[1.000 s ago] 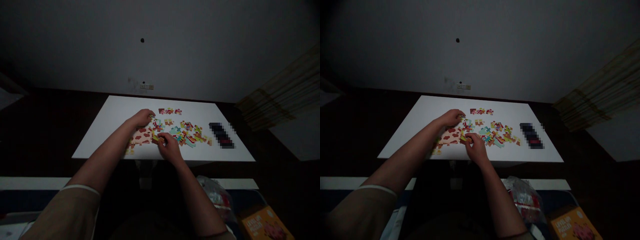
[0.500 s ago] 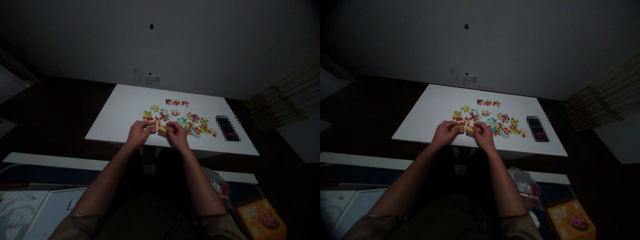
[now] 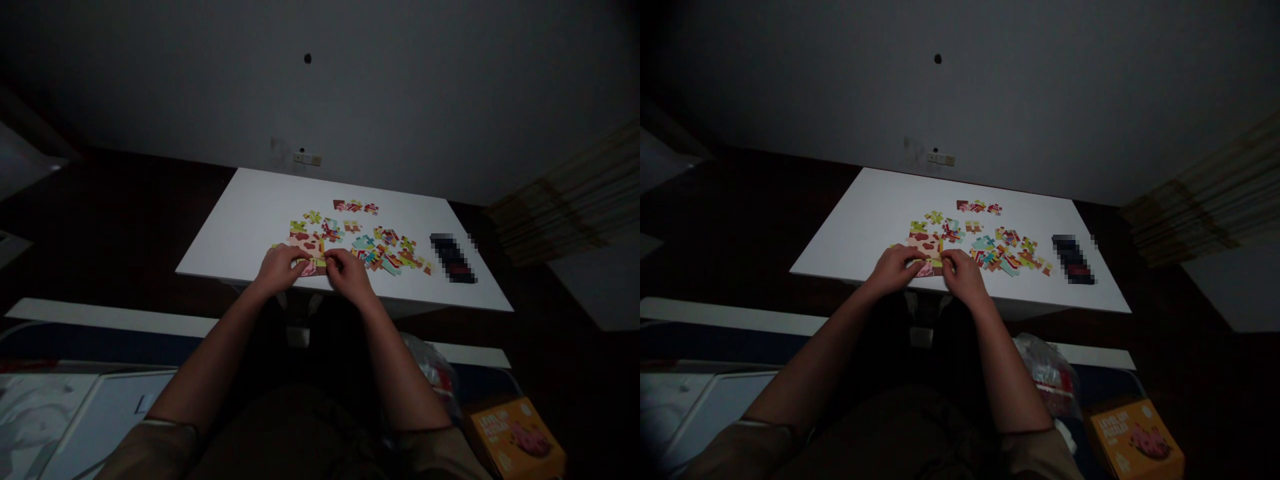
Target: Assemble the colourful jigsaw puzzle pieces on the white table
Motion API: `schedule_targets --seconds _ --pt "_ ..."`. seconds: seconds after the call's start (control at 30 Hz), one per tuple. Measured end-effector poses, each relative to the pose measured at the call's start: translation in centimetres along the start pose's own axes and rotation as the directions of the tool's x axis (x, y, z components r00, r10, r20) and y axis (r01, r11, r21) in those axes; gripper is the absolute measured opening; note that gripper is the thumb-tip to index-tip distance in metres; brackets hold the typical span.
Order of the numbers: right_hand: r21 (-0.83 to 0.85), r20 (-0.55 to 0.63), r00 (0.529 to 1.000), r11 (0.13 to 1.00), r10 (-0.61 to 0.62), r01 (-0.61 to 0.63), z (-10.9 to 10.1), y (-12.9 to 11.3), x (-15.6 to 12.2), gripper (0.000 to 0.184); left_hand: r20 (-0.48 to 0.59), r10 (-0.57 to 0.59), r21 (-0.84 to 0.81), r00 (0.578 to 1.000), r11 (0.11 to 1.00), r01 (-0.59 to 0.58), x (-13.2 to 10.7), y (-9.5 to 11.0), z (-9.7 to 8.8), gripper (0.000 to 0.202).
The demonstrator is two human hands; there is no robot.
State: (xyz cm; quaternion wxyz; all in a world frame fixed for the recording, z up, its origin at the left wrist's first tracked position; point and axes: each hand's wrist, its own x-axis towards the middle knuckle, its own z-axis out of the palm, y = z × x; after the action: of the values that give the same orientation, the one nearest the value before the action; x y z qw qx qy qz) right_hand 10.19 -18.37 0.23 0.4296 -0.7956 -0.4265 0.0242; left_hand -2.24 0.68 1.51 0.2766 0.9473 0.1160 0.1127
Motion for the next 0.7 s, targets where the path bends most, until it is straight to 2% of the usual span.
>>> schedule_targets --seconds 0.13,0.33,0.53,0.7 --pt "-0.002 0.032 0.997 0.997 -0.074 0.074 -0.02 -0.21 -0.25 0.025 0.012 0.039 0.04 0.999 0.998 -0.039 -0.25 -0.01 0.04 0.031" --pt "-0.037 0.05 0.998 0.998 -0.049 0.05 -0.01 -0.66 -0.17 0.02 -0.004 0.07 0.105 0.998 0.992 -0.069 -0.5 0.06 0.27 0.029" --pt "-0.097 0.07 0.994 0.992 -0.079 0.085 0.14 -0.57 -0.59 0.021 -0.01 0.098 0.104 0.995 0.99 -0.096 -0.51 -0.25 0.46 0.028" --pt "-0.117 0.052 0.997 0.991 -0.058 0.064 0.3 -0.81 -0.13 0.016 0.02 0.061 0.112 0.998 0.992 -0.063 -0.5 -0.04 0.43 0.029"
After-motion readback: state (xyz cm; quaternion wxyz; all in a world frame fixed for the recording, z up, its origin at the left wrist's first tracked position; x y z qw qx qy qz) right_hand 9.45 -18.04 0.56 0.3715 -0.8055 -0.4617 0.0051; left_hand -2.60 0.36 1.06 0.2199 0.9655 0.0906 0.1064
